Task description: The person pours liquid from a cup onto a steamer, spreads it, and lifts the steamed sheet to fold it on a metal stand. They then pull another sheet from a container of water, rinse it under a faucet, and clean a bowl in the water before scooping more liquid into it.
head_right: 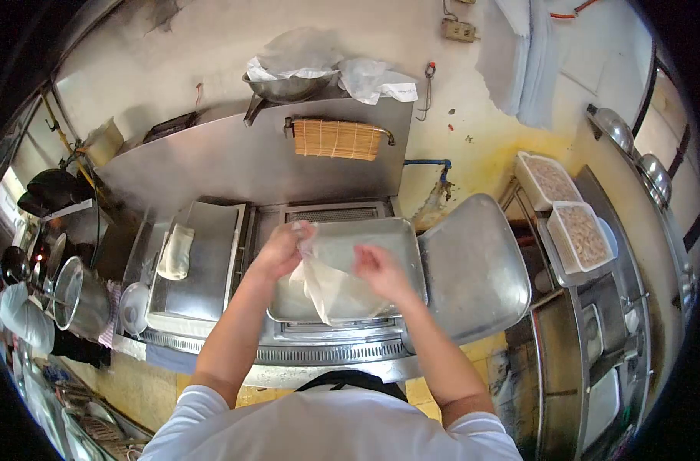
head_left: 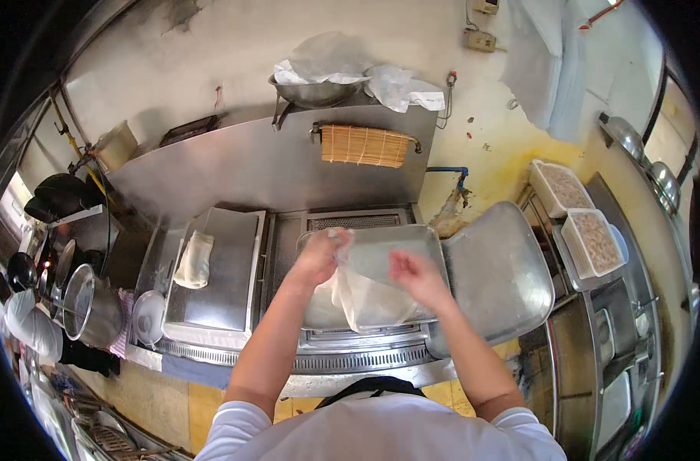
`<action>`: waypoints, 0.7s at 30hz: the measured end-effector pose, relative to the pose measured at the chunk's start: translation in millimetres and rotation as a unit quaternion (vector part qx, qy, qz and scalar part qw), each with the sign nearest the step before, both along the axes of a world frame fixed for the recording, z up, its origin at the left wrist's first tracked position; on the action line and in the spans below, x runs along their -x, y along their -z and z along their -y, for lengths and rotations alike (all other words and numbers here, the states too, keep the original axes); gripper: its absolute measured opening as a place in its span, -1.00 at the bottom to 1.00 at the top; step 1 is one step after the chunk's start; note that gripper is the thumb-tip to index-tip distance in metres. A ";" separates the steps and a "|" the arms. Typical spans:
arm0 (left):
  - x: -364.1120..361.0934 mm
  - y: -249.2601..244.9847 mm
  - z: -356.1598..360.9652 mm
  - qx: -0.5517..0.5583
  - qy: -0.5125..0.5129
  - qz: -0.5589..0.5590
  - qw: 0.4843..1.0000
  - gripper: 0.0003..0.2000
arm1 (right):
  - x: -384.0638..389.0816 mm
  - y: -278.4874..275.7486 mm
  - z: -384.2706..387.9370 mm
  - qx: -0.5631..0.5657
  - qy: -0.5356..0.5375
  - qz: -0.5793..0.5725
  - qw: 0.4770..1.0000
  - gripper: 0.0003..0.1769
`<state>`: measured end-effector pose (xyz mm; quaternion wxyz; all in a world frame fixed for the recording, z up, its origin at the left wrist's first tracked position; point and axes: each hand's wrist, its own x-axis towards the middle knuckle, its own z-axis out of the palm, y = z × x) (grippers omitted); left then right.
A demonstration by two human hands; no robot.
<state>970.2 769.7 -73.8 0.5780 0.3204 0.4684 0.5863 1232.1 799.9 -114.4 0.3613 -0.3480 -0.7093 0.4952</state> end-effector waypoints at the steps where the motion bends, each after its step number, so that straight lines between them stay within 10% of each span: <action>1: -7.0 -3.1 -2.5 -0.018 0.027 -0.104 0.994 -0.82 | 17.8 -24.3 -5.7 0.041 -0.001 -0.106 0.994 -0.54; 2: -15.4 -8.2 -6.3 -0.038 0.053 -0.208 0.976 -0.82 | 32.8 -48.7 -11.1 0.079 -0.002 -0.211 0.974 -0.58; 7: -33.7 -77.1 -3.3 -0.273 -0.086 -0.417 0.862 -0.76 | 53.9 -100.2 -46.5 0.071 -0.091 -0.039 0.993 -0.77; 13: -29.2 -127.5 -8.5 -0.116 -0.175 -0.431 0.878 -0.82 | 75.9 -173.8 -34.0 0.042 -0.065 -0.146 0.986 -0.84; 21: 26.7 -181.5 -23.5 -0.384 -0.333 -0.432 0.745 -0.84 | 43.6 -146.8 -6.5 0.040 -0.108 0.061 0.991 -0.59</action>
